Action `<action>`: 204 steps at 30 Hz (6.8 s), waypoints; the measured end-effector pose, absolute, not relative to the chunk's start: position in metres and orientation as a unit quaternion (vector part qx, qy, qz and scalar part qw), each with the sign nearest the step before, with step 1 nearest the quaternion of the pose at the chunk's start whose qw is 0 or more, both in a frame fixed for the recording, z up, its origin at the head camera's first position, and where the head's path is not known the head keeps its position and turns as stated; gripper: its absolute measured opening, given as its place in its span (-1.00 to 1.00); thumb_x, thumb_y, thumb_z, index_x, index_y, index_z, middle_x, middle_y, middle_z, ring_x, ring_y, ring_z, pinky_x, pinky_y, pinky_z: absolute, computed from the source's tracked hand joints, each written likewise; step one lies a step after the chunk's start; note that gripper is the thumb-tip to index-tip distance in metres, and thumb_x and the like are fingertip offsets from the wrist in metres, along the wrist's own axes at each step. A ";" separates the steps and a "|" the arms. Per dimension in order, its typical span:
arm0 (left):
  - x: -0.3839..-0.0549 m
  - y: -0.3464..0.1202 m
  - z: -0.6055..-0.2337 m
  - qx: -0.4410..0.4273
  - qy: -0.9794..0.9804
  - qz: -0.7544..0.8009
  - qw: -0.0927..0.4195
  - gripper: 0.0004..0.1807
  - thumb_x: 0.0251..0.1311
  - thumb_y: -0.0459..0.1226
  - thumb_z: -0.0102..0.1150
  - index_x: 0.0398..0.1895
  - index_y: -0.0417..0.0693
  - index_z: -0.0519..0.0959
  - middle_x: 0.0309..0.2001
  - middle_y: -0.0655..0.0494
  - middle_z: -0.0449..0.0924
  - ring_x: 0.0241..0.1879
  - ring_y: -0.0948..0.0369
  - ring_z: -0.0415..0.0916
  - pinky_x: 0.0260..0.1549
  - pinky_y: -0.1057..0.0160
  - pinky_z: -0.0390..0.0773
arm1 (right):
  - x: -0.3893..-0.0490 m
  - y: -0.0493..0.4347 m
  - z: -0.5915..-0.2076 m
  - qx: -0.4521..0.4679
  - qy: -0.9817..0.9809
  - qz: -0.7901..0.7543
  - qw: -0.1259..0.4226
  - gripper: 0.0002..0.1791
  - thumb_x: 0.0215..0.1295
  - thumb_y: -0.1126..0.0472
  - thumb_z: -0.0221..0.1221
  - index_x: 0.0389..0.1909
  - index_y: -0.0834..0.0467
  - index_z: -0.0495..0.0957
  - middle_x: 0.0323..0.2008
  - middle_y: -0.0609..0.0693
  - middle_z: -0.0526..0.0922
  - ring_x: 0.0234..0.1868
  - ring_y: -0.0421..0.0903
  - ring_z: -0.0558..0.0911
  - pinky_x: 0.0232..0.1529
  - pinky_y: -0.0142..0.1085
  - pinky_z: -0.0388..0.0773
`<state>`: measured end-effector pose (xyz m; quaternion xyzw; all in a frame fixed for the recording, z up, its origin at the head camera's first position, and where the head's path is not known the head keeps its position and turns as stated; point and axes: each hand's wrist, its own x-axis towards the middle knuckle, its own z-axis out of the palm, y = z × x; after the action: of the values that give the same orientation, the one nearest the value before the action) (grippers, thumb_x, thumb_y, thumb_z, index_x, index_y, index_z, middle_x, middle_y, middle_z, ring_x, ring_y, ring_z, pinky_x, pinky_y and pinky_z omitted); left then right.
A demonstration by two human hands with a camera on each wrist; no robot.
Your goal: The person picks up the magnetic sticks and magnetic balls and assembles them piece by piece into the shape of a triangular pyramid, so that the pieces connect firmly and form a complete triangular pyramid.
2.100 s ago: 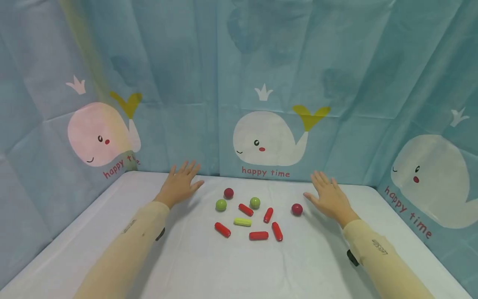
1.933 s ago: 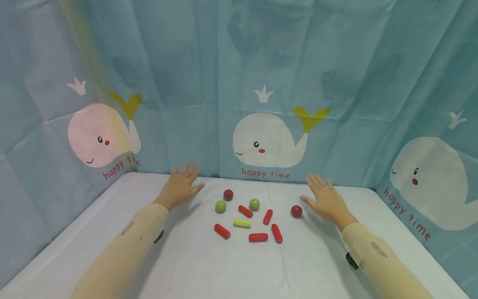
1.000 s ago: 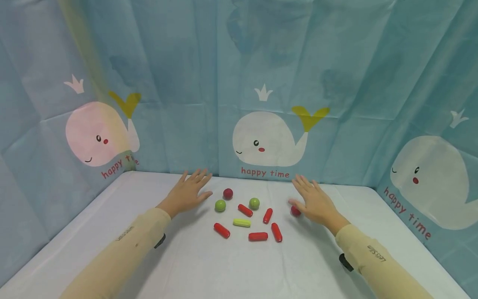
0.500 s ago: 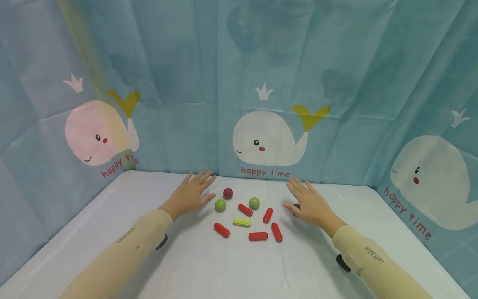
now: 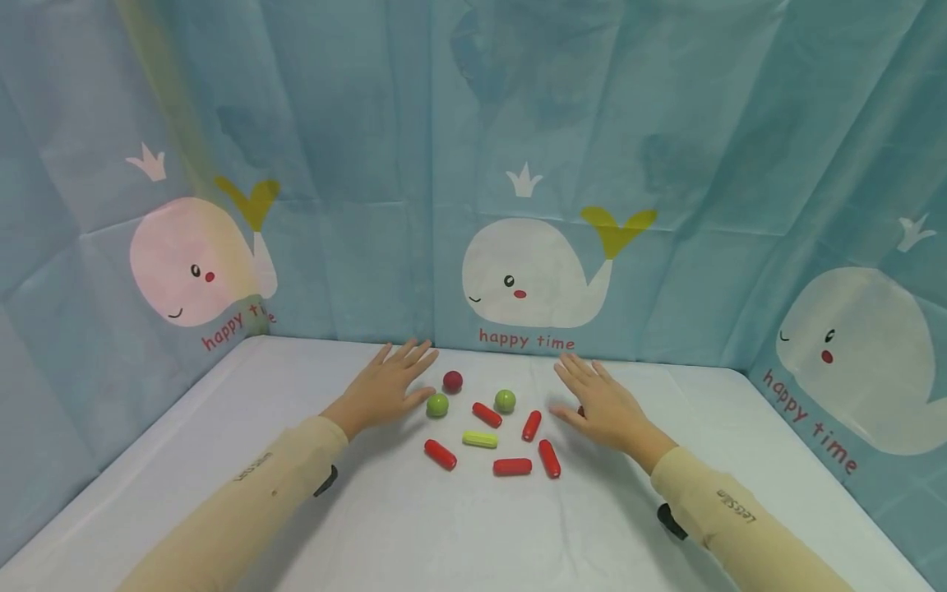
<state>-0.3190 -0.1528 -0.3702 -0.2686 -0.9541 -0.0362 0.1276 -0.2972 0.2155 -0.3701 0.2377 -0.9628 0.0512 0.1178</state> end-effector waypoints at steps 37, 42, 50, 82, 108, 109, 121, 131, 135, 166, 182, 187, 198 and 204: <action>-0.303 -0.115 -0.367 -0.310 -0.947 -0.049 0.068 -0.27 0.36 0.12 0.04 0.51 0.04 0.24 0.53 0.01 0.20 0.54 -0.01 0.10 0.49 -0.11 0.13 | -0.291 0.176 -0.354 0.193 -0.966 0.164 0.052 -0.12 0.26 -0.12 0.26 0.52 0.07 0.17 0.57 0.10 0.09 0.55 0.17 0.15 0.39 0.22 0.27; -0.300 -0.110 -0.366 -0.319 -0.944 -0.058 0.056 -0.28 0.35 0.10 0.08 0.49 0.02 0.27 0.51 0.00 0.24 0.52 -0.02 0.13 0.47 -0.11 0.17 | -0.293 0.174 -0.354 0.174 -0.966 0.188 0.041 -0.12 0.24 -0.09 0.29 0.52 0.06 0.17 0.57 0.10 0.08 0.55 0.18 0.16 0.37 0.23 0.30; -0.297 -0.106 -0.366 -0.326 -0.942 -0.060 0.051 -0.32 0.32 0.10 0.13 0.44 0.04 0.36 0.48 0.01 0.29 0.50 0.02 0.19 0.47 -0.06 0.20 | -0.297 0.176 -0.357 0.159 -0.958 0.236 0.040 -0.16 0.25 -0.02 0.30 0.50 0.09 0.22 0.56 0.11 0.10 0.52 0.21 0.21 0.36 0.23 0.31; -0.288 -0.081 -0.372 -0.171 -0.931 -0.321 -0.046 -0.51 0.06 -0.05 0.46 0.06 -0.01 0.67 -0.06 0.07 0.71 -0.21 0.22 0.55 -0.29 0.34 0.65 | -0.309 0.162 -0.360 0.010 -0.888 0.460 -0.028 -0.38 0.23 -0.11 0.32 0.26 0.08 0.53 0.23 0.08 0.61 0.31 0.10 0.52 0.30 0.08 0.47; -0.289 -0.079 -0.380 -0.055 -0.902 -0.404 -0.142 -0.69 0.06 -0.18 0.46 -0.10 0.01 0.69 -0.16 0.13 0.68 -0.32 0.20 0.60 -0.19 0.26 0.68 | -0.325 0.139 -0.373 -0.107 -0.865 0.487 -0.058 -0.53 0.18 -0.06 0.37 0.08 0.03 0.66 0.20 0.11 0.60 0.17 0.08 0.53 0.21 -0.02 0.54; -0.288 -0.078 -0.380 -0.053 -0.902 -0.404 -0.142 -0.69 0.06 -0.18 0.46 -0.10 0.01 0.70 -0.16 0.13 0.68 -0.32 0.20 0.60 -0.19 0.27 0.68 | -0.325 0.138 -0.374 -0.108 -0.865 0.487 -0.059 -0.54 0.18 -0.05 0.37 0.07 0.03 0.67 0.19 0.11 0.60 0.15 0.07 0.55 0.19 -0.04 0.55; -0.288 -0.072 -0.382 -0.043 -0.907 -0.399 -0.127 -0.81 0.05 -0.23 0.47 -0.23 0.00 0.76 -0.25 0.14 0.69 -0.36 0.20 0.53 -0.23 0.31 0.66 | -0.329 0.129 -0.375 -0.112 -0.871 0.471 -0.087 -0.59 0.19 -0.01 0.37 0.04 0.05 0.68 0.07 0.13 0.66 0.04 0.05 0.61 0.16 0.00 0.55; -0.287 -0.066 -0.381 -0.036 -0.914 -0.388 -0.117 -0.84 0.06 -0.28 0.47 -0.26 -0.01 0.77 -0.30 0.15 0.68 -0.37 0.22 0.49 -0.29 0.35 0.60 | -0.327 0.125 -0.373 -0.103 -0.853 0.502 -0.096 -0.64 0.18 0.10 0.39 -0.01 0.13 0.69 0.12 0.14 0.64 0.04 0.04 0.64 0.20 -0.07 0.55; -0.288 -0.064 -0.380 -0.036 -0.916 -0.382 -0.118 -0.85 0.06 -0.29 0.46 -0.26 0.00 0.77 -0.31 0.15 0.67 -0.37 0.22 0.49 -0.30 0.35 0.60 | -0.329 0.126 -0.374 -0.099 -0.852 0.506 -0.094 -0.66 0.17 0.14 0.40 -0.04 0.15 0.70 0.09 0.14 0.65 -0.01 0.01 0.66 0.21 -0.07 0.55; -0.294 -0.082 -0.384 -0.027 -0.886 -0.445 -0.125 -0.79 0.14 -0.19 0.40 -0.15 0.04 0.75 -0.18 0.12 0.65 -0.23 0.19 0.56 -0.11 0.24 0.67 | -0.298 0.146 -0.371 -0.060 -0.841 0.528 -0.103 -0.64 0.22 0.12 0.37 0.00 0.17 0.69 0.00 0.11 0.70 -0.16 -0.11 0.70 0.03 -0.25 0.67; -0.291 -0.085 -0.377 -0.047 -0.872 -0.479 -0.087 -0.82 0.14 -0.24 0.39 -0.17 0.02 0.76 -0.20 0.13 0.69 -0.22 0.19 0.53 -0.16 0.25 0.61 | -0.285 0.153 -0.369 -0.029 -0.838 0.535 -0.104 -0.68 0.19 0.11 0.38 -0.06 0.16 0.72 -0.05 0.05 0.71 -0.15 -0.13 0.70 0.07 -0.17 0.66; -0.289 -0.084 -0.373 -0.053 -0.868 -0.485 -0.089 -0.82 0.13 -0.24 0.39 -0.17 0.01 0.76 -0.20 0.12 0.70 -0.22 0.19 0.54 -0.14 0.23 0.62 | -0.280 0.153 -0.369 -0.024 -0.842 0.530 -0.099 -0.68 0.19 0.12 0.38 -0.07 0.15 0.72 -0.14 -0.01 0.75 -0.21 -0.14 0.70 0.05 -0.17 0.66; -0.286 -0.082 -0.372 -0.046 -0.868 -0.484 -0.095 -0.84 0.12 -0.24 0.40 -0.21 0.03 0.76 -0.19 0.13 0.68 -0.20 0.16 0.52 -0.13 0.22 0.62 | -0.275 0.149 -0.366 -0.015 -0.840 0.534 -0.099 -0.70 0.17 0.14 0.39 -0.10 0.16 0.73 -0.20 -0.01 0.78 -0.24 -0.12 0.73 0.01 -0.17 0.68; -0.285 -0.081 -0.370 -0.046 -0.872 -0.477 -0.099 -0.83 0.12 -0.22 0.41 -0.20 0.05 0.76 -0.17 0.13 0.66 -0.19 0.16 0.52 -0.10 0.19 0.65 | -0.274 0.147 -0.364 -0.014 -0.844 0.527 -0.102 -0.67 0.16 0.10 0.40 -0.09 0.15 0.73 -0.20 -0.01 0.78 -0.27 -0.10 0.72 -0.01 -0.16 0.68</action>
<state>-0.2849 -0.0811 -0.3696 -0.0463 -0.8720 -0.4771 -0.0992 -0.2736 0.1468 -0.3637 -0.0144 -0.8437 0.5267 -0.1023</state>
